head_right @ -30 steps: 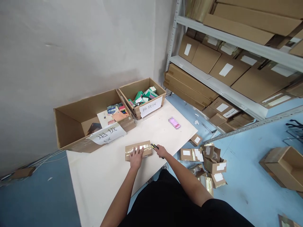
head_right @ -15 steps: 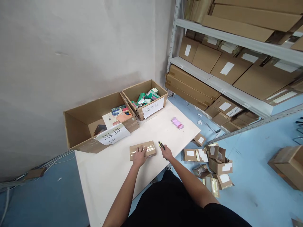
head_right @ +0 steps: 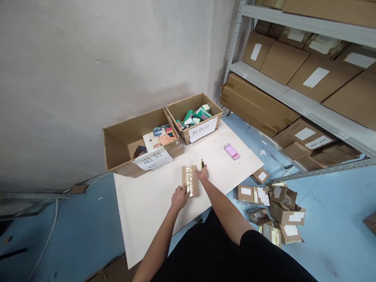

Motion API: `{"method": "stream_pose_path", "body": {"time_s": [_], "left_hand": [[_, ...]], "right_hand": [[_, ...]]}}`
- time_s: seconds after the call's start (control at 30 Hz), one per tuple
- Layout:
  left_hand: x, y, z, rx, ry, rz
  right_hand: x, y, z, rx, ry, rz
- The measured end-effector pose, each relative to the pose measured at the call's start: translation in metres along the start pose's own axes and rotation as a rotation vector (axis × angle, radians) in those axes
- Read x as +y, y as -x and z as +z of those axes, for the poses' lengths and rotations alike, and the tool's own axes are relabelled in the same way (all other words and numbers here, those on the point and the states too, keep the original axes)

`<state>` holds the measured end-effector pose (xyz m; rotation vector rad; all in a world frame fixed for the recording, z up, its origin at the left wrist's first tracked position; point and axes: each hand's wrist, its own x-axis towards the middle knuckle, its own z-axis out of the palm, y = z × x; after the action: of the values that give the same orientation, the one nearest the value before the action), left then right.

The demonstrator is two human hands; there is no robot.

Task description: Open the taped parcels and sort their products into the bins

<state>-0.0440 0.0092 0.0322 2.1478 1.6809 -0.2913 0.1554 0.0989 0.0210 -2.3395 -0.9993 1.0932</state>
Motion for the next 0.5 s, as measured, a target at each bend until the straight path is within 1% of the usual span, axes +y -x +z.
{"method": "stream_pose_path", "body": {"time_s": [0.07,0.13,0.23,0.3,0.37,0.43,0.5], "left_hand": [[0.007,0.002,0.004,-0.013,0.015,0.025],[0.007,-0.005,0.000,0.002,-0.005,0.051],[-0.004,-0.027,-0.015,0.031,-0.055,0.171],[-0.013,-0.044,-0.023,0.008,-0.084,0.290],[-0.019,-0.057,-0.027,-0.035,-0.101,0.383],[-0.021,-0.062,-0.026,-0.063,-0.111,0.409],[-0.017,-0.061,-0.020,-0.074,-0.127,0.363]], "right_hand": [[-0.007,-0.007,-0.008,-0.031,0.012,-0.034],[-0.003,-0.006,-0.013,-0.035,0.008,-0.077],[0.020,0.013,-0.008,-0.019,0.006,-0.142],[0.041,0.031,0.000,-0.057,0.029,-0.164],[0.058,0.045,0.008,-0.112,0.044,-0.144],[0.066,0.049,0.009,-0.129,0.052,-0.100],[0.061,0.044,0.005,-0.106,0.081,-0.074]]}}
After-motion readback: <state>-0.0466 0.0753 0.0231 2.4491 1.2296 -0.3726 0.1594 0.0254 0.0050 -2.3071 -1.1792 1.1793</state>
